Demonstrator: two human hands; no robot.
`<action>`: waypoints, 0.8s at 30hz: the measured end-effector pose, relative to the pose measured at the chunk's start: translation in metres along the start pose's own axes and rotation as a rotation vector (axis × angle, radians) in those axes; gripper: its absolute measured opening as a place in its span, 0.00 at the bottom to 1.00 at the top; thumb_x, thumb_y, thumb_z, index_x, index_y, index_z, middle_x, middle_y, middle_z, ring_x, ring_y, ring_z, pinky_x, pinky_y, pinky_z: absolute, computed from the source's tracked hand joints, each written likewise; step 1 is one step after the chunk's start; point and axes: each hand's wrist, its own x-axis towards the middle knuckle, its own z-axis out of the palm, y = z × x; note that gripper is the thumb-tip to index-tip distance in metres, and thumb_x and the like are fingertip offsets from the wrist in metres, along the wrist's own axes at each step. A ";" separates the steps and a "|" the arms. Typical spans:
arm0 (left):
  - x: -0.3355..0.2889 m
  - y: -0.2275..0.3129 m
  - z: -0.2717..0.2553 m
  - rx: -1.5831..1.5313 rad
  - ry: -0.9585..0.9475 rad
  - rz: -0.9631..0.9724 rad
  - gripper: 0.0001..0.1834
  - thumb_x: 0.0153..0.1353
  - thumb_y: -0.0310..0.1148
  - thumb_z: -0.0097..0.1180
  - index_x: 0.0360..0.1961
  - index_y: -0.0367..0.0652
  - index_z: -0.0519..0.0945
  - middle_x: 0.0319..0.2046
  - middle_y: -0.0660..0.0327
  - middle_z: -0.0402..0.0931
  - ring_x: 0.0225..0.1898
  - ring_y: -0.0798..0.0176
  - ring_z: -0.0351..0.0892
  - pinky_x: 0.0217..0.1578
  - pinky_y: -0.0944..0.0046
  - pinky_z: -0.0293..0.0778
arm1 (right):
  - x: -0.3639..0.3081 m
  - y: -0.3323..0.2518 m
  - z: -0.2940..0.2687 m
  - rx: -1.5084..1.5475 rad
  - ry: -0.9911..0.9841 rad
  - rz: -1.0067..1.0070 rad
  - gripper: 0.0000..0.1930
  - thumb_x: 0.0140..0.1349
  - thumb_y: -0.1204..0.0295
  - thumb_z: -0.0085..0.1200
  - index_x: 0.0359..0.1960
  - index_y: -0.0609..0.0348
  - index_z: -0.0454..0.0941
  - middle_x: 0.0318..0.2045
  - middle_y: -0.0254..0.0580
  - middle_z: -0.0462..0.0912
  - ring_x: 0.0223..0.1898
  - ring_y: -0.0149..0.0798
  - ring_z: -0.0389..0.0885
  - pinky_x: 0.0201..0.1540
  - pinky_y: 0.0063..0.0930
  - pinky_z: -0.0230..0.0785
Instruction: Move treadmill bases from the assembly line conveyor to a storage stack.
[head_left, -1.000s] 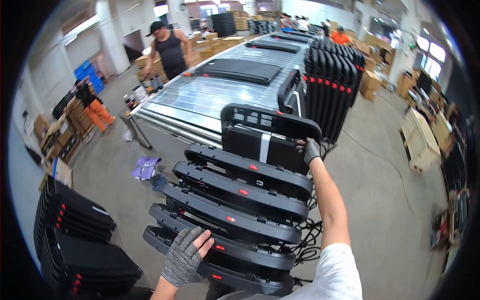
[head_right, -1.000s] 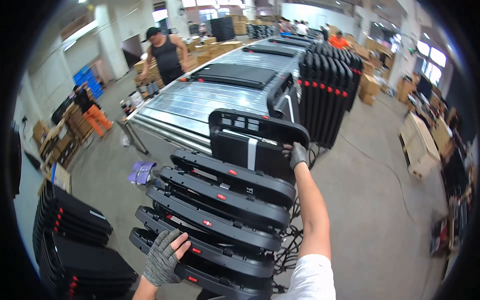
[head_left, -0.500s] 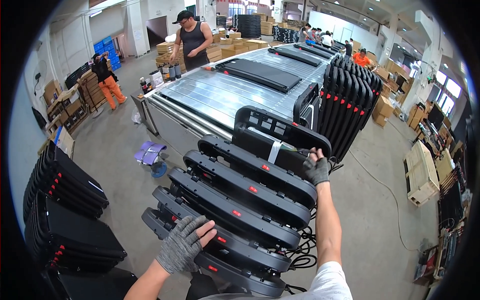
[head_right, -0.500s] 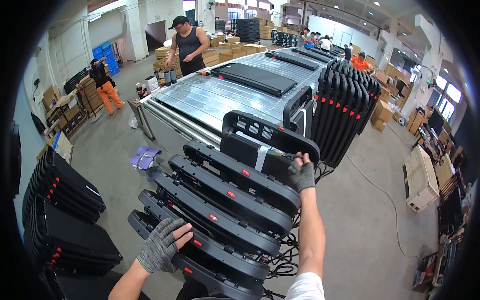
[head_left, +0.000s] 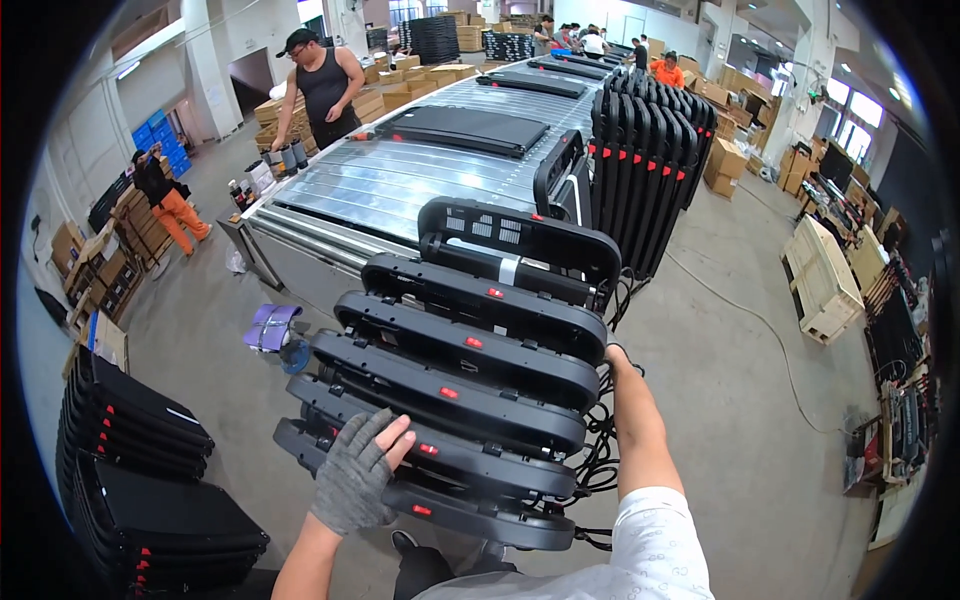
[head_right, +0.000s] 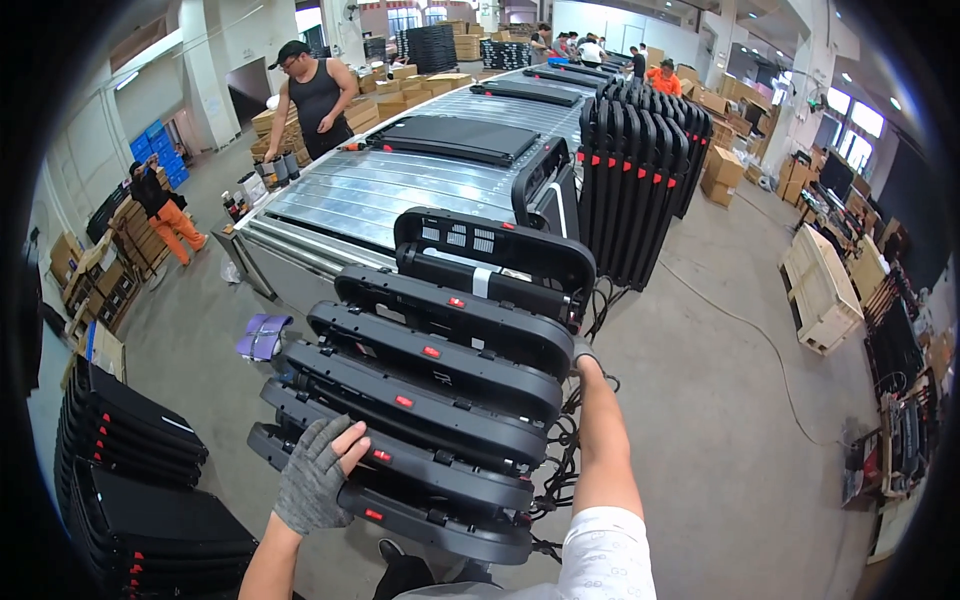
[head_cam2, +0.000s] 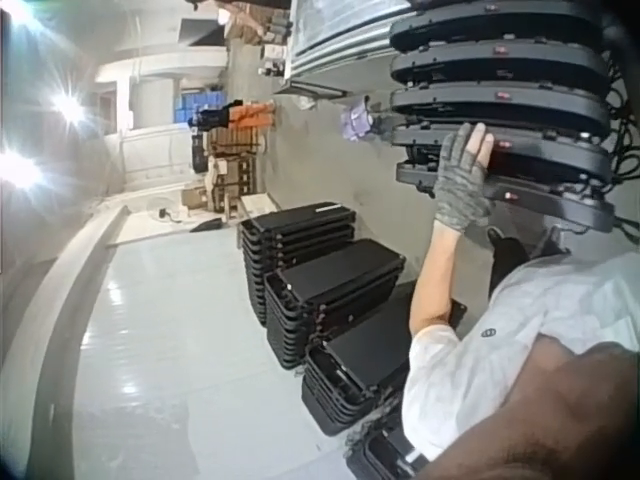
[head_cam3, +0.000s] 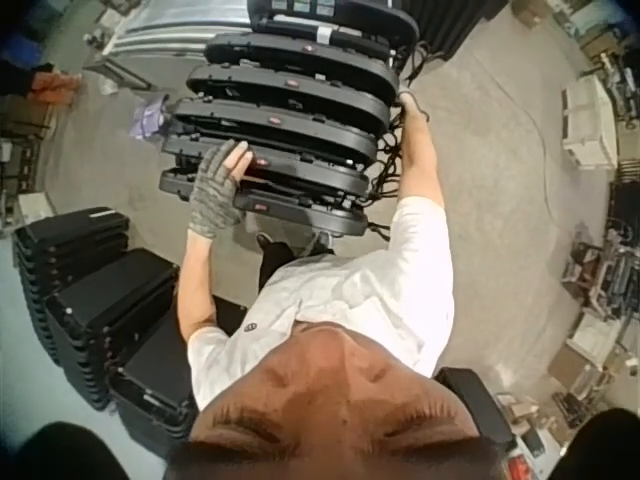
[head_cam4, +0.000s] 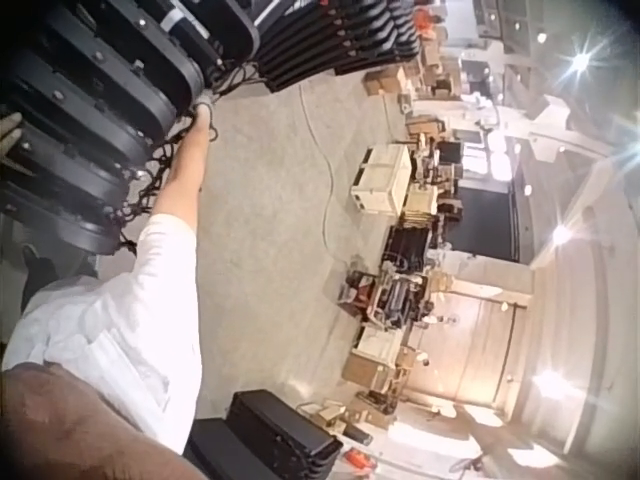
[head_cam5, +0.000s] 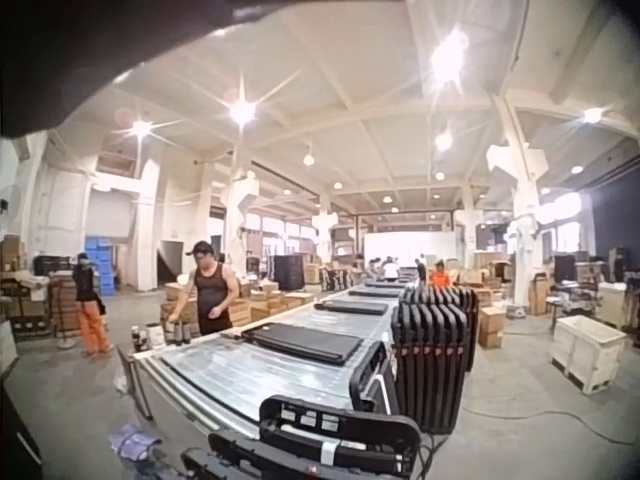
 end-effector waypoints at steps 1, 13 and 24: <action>0.017 -0.002 0.012 -0.035 0.024 0.104 0.46 0.31 0.36 0.65 0.60 0.44 0.68 0.62 0.54 0.65 0.62 0.47 0.64 0.64 0.47 0.57 | 0.004 0.029 -0.071 -0.380 0.034 -0.030 0.19 0.55 0.57 0.58 0.31 0.65 0.82 0.32 0.54 0.84 0.31 0.50 0.85 0.27 0.44 0.75; 0.077 -0.034 0.035 0.080 0.034 0.171 0.48 0.33 0.32 0.65 0.63 0.43 0.64 0.65 0.53 0.60 0.67 0.49 0.58 0.68 0.51 0.53 | -0.185 -0.092 -0.109 0.038 0.411 -0.407 0.18 0.68 0.57 0.47 0.38 0.63 0.77 0.27 0.39 0.81 0.29 0.31 0.79 0.34 0.25 0.71; 0.128 -0.026 0.028 -0.092 -0.035 0.417 0.39 0.39 0.31 0.61 0.60 0.42 0.69 0.64 0.46 0.59 0.65 0.37 0.56 0.66 0.48 0.55 | -0.516 0.272 0.008 0.377 0.661 0.466 0.11 0.62 0.67 0.45 0.24 0.58 0.73 0.15 0.38 0.75 0.15 0.31 0.71 0.19 0.26 0.60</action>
